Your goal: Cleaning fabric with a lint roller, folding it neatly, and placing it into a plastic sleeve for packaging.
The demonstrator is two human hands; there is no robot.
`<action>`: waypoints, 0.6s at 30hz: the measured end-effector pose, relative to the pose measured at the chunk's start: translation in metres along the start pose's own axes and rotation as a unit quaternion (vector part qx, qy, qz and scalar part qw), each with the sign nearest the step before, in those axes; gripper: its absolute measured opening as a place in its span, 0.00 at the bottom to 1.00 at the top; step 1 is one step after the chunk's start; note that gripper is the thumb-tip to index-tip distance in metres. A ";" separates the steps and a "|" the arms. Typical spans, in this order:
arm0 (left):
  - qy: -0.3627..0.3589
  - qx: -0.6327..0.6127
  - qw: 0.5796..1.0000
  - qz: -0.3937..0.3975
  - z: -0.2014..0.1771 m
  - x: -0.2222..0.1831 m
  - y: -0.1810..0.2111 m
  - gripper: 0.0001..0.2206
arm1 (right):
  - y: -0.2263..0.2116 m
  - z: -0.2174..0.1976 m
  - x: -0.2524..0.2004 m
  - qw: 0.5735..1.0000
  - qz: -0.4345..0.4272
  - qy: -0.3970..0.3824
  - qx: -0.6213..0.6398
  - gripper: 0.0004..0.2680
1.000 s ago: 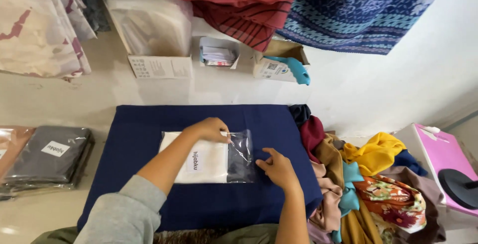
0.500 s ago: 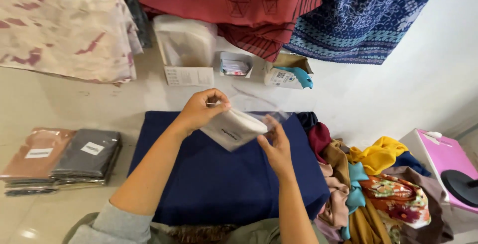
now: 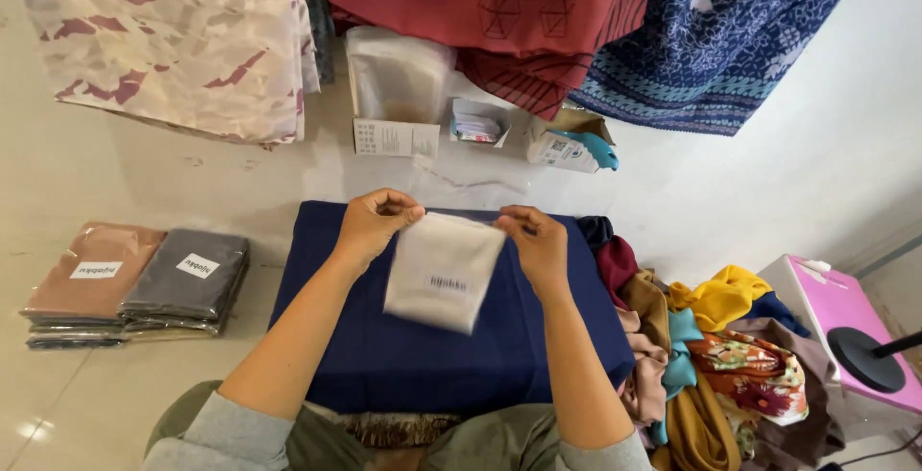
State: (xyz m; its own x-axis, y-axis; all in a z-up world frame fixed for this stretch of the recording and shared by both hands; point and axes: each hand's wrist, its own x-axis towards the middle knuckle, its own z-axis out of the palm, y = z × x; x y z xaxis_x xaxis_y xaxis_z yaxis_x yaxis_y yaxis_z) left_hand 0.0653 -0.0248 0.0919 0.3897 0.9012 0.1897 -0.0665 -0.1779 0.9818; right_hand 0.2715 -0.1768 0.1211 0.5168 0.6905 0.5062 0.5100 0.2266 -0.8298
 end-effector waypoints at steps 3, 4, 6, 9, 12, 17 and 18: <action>0.000 0.075 0.990 0.116 -0.006 -0.009 0.018 0.11 | -0.012 -0.005 0.000 0.989 -0.112 0.048 -0.084 0.01; 0.001 0.075 0.990 0.116 -0.009 -0.012 0.012 0.11 | -0.001 -0.007 -0.003 0.989 -0.112 0.048 -0.084 0.01; -0.009 0.146 0.964 0.222 -0.013 -0.022 -0.004 0.09 | 0.025 -0.011 -0.013 0.969 -0.185 0.051 -0.153 0.03; -0.082 0.187 0.969 0.136 -0.025 -0.054 -0.048 0.07 | 0.085 -0.004 -0.061 0.977 -0.146 -0.035 -0.150 0.04; -0.174 0.369 0.911 0.056 -0.032 -0.079 -0.115 0.02 | 0.113 -0.006 -0.102 0.962 -0.095 -0.170 -0.190 0.08; -0.122 0.400 0.884 0.208 -0.040 -0.095 -0.116 0.04 | 0.117 -0.019 -0.107 0.966 -0.107 -0.168 -0.167 0.07; -0.099 0.420 0.850 0.301 -0.042 -0.096 -0.117 0.02 | 0.116 -0.020 -0.104 0.963 -0.144 -0.154 -0.167 0.06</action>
State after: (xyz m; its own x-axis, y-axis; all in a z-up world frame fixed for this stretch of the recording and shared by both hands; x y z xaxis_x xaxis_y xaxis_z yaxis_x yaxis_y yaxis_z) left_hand -0.0028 -0.0743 -0.0410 0.6695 0.4781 0.5686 0.3397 -0.8777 0.3381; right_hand 0.2908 -0.2366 -0.0234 0.1199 0.8145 0.5676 0.8205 0.2406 -0.5186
